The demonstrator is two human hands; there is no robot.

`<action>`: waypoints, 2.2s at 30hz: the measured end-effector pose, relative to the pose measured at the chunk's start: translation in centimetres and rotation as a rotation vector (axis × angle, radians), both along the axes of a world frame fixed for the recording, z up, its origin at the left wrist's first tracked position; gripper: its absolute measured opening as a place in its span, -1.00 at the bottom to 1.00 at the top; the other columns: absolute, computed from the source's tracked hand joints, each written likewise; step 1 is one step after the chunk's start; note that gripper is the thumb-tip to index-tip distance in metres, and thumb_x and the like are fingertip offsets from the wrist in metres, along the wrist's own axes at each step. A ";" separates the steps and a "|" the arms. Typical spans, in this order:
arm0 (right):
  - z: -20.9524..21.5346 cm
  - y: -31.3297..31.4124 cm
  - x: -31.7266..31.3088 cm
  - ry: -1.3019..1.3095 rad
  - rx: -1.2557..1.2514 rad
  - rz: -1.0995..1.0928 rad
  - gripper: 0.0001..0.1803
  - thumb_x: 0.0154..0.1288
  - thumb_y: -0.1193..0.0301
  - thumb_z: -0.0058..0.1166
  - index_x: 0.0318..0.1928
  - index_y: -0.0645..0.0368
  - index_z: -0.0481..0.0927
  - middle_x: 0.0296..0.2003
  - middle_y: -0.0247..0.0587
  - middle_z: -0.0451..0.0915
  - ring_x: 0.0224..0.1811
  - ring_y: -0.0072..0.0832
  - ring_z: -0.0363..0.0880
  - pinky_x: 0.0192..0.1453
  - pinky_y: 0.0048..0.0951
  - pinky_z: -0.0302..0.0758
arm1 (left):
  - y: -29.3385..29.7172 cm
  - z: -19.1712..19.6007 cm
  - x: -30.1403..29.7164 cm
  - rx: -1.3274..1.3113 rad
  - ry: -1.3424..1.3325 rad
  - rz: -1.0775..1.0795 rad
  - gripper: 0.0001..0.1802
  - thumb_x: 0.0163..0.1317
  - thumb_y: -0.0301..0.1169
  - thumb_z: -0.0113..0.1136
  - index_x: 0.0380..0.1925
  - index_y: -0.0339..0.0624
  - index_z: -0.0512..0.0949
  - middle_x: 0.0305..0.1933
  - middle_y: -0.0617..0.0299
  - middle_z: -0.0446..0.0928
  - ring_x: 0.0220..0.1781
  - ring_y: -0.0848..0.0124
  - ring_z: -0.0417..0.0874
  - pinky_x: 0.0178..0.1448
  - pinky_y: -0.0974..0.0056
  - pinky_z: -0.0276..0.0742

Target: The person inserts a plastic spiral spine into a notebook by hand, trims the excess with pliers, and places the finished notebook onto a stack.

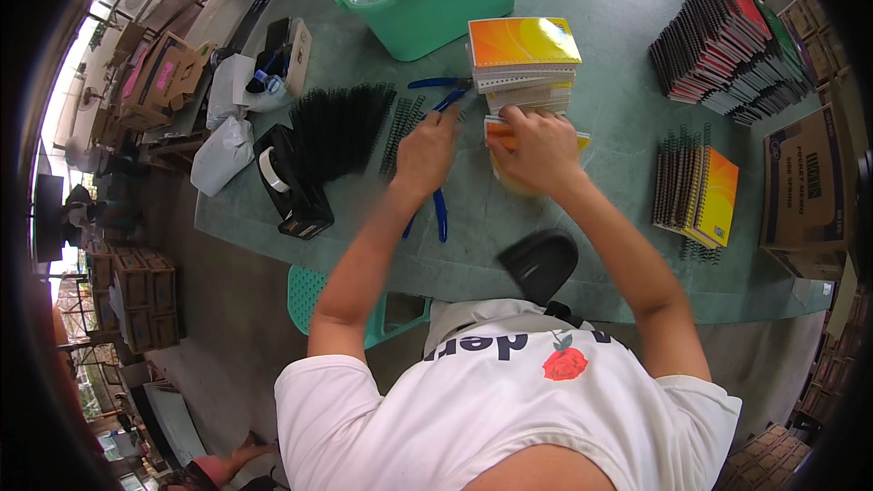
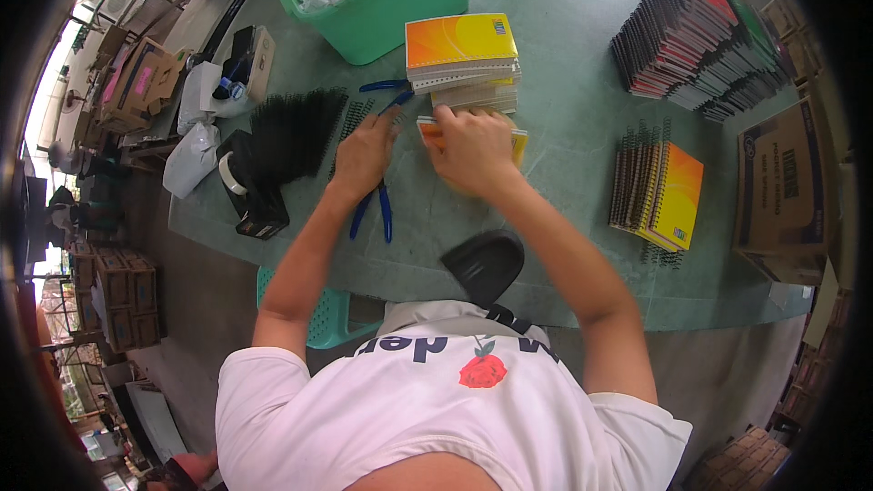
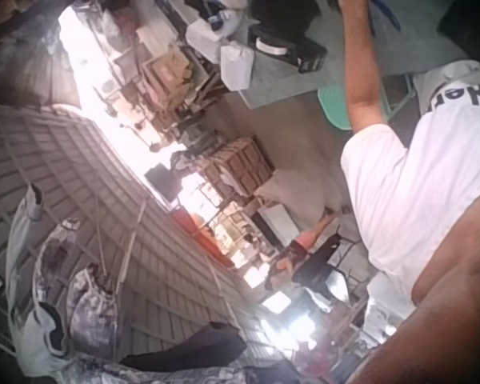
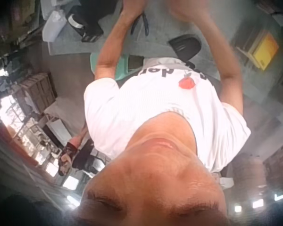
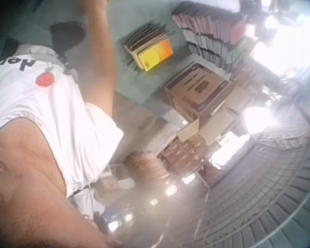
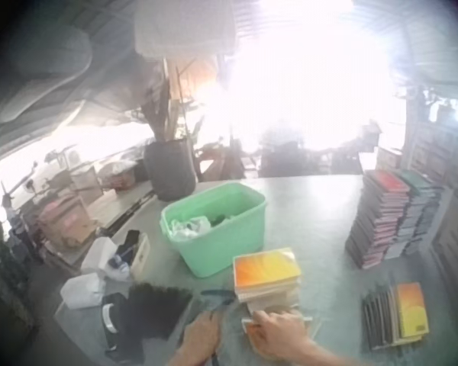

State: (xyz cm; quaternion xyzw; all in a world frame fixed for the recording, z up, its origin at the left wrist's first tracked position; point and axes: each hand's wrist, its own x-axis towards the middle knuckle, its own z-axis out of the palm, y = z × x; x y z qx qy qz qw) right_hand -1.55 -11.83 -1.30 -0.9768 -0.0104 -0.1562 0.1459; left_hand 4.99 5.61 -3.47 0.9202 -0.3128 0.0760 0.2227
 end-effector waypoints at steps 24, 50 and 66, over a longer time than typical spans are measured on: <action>-0.6 -0.2 -0.3 -0.067 -0.033 0.140 -0.82 0.13 0.23 0.12 -0.42 0.06 0.52 -0.54 -0.23 0.60 -0.44 -0.30 0.62 -0.31 -0.28 0.46 | -0.4 2.2 -3.5 -0.538 0.365 0.033 -0.75 0.22 -0.34 0.18 -0.21 -0.31 0.61 -0.40 0.04 0.59 -0.42 0.36 0.58 -0.28 0.30 0.48; -0.3 -1.5 -0.3 -0.048 0.266 0.288 -0.83 0.23 0.30 0.05 -0.18 0.03 0.51 -0.23 -0.27 0.58 -0.23 -0.22 0.58 -0.23 -0.21 0.46 | -1.5 5.1 -2.7 -0.415 -0.013 -0.223 -0.84 0.04 -0.47 0.30 -0.39 -0.23 0.52 -0.41 0.16 0.49 -0.40 0.43 0.53 -0.30 0.36 0.43; 0.0 -2.5 0.0 -0.027 0.367 0.298 -0.81 0.19 0.42 0.07 -0.19 0.21 0.48 -0.24 -0.09 0.54 -0.15 -0.13 0.53 -0.03 -0.21 0.44 | -0.8 12.8 -11.4 -0.453 0.922 -1.272 -0.87 0.16 -0.39 0.03 -0.42 -0.23 0.43 -0.37 0.10 0.43 -0.29 0.14 0.44 -0.20 0.17 0.40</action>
